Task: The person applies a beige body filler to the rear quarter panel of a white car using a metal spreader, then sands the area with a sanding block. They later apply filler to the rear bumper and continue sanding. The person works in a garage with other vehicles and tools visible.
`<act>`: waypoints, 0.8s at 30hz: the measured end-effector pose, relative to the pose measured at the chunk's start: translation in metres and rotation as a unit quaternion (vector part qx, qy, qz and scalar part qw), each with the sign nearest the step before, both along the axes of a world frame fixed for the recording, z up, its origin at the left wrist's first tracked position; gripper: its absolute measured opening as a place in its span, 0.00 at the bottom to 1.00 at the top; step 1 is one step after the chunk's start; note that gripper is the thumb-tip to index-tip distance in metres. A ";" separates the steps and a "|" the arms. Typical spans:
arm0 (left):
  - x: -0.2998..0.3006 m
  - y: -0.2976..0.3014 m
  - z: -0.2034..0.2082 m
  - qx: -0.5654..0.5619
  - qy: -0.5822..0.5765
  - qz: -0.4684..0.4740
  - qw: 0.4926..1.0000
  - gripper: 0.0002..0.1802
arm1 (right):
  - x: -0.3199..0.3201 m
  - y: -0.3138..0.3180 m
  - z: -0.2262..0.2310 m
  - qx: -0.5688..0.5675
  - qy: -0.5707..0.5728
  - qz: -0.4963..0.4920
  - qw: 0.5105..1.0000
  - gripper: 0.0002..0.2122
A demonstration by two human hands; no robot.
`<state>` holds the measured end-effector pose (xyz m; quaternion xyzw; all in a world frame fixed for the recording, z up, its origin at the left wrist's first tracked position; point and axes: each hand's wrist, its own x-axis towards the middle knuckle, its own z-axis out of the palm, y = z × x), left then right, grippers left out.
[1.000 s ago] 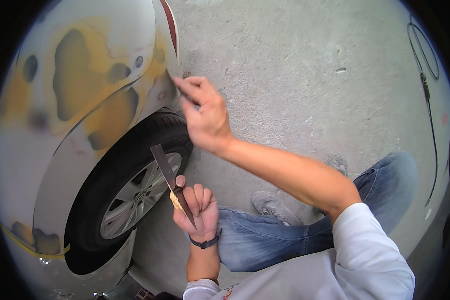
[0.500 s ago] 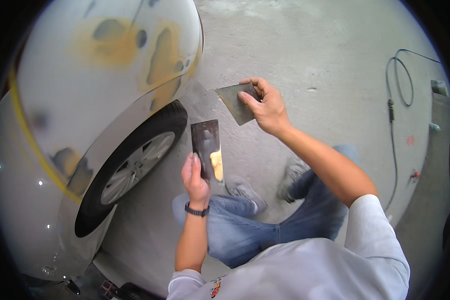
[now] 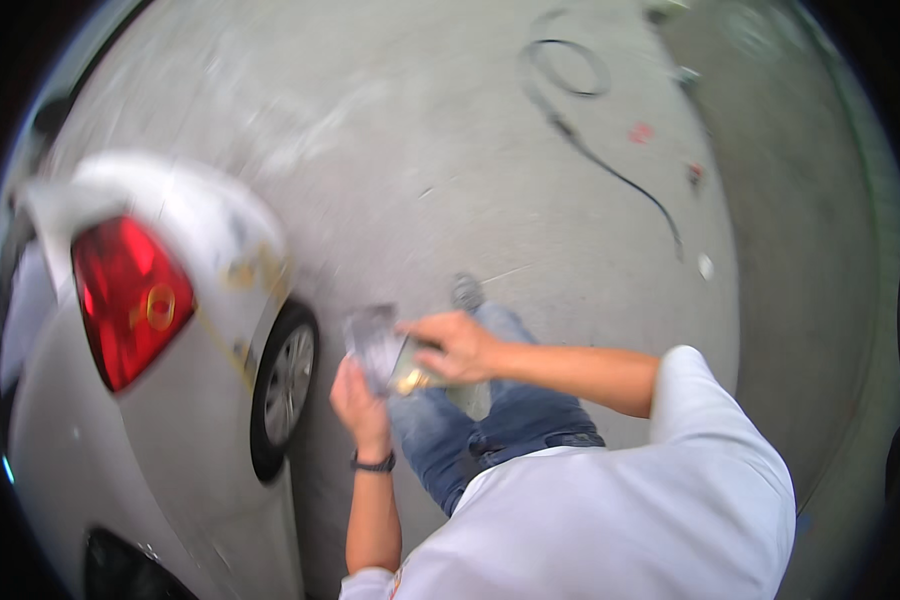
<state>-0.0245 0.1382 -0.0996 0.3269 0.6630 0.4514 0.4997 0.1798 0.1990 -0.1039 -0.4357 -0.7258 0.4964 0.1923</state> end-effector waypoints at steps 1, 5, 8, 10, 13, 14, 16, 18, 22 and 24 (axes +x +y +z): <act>0.005 0.003 0.024 -0.014 -0.026 -0.007 1.000 0.18 | 0.015 -0.013 0.026 -0.050 0.008 0.001 0.999 0.25; 0.032 0.006 0.070 0.093 0.051 -0.072 0.992 0.16 | 0.057 -0.067 0.115 0.013 0.179 -0.235 0.955 0.18; 0.055 -0.044 0.071 -0.001 -0.153 -0.243 0.958 0.14 | 0.067 -0.142 0.167 0.231 0.126 -0.305 0.915 0.12; 0.072 -0.069 0.071 -0.070 -0.325 -0.293 0.897 0.16 | 0.060 -0.187 0.189 0.369 0.071 -0.290 0.880 0.15; 0.108 -0.097 0.099 -0.180 -0.506 -0.377 0.755 0.26 | 0.075 -0.259 0.207 0.454 0.039 -0.343 0.822 0.21; 0.124 -0.107 0.112 -0.184 -0.543 -0.422 0.702 0.27 | 0.082 -0.283 0.210 0.455 0.030 -0.335 0.825 0.21; 0.167 -0.136 0.147 -0.260 -0.452 -0.426 0.739 0.25 | 0.113 -0.332 0.216 0.441 -0.028 -0.368 0.818 0.20; 0.203 -0.166 0.193 -0.258 -0.352 -0.443 0.783 0.23 | 0.141 -0.381 0.228 0.439 -0.059 -0.414 0.795 0.19; 0.266 -0.232 0.237 -0.267 -0.310 -0.392 0.824 0.14 | 0.190 -0.463 0.245 0.450 -0.112 -0.415 0.783 0.22; 0.296 -0.256 0.241 -0.256 -0.349 -0.451 0.781 0.13 | 0.219 -0.500 0.242 0.460 -0.156 -0.416 0.769 0.22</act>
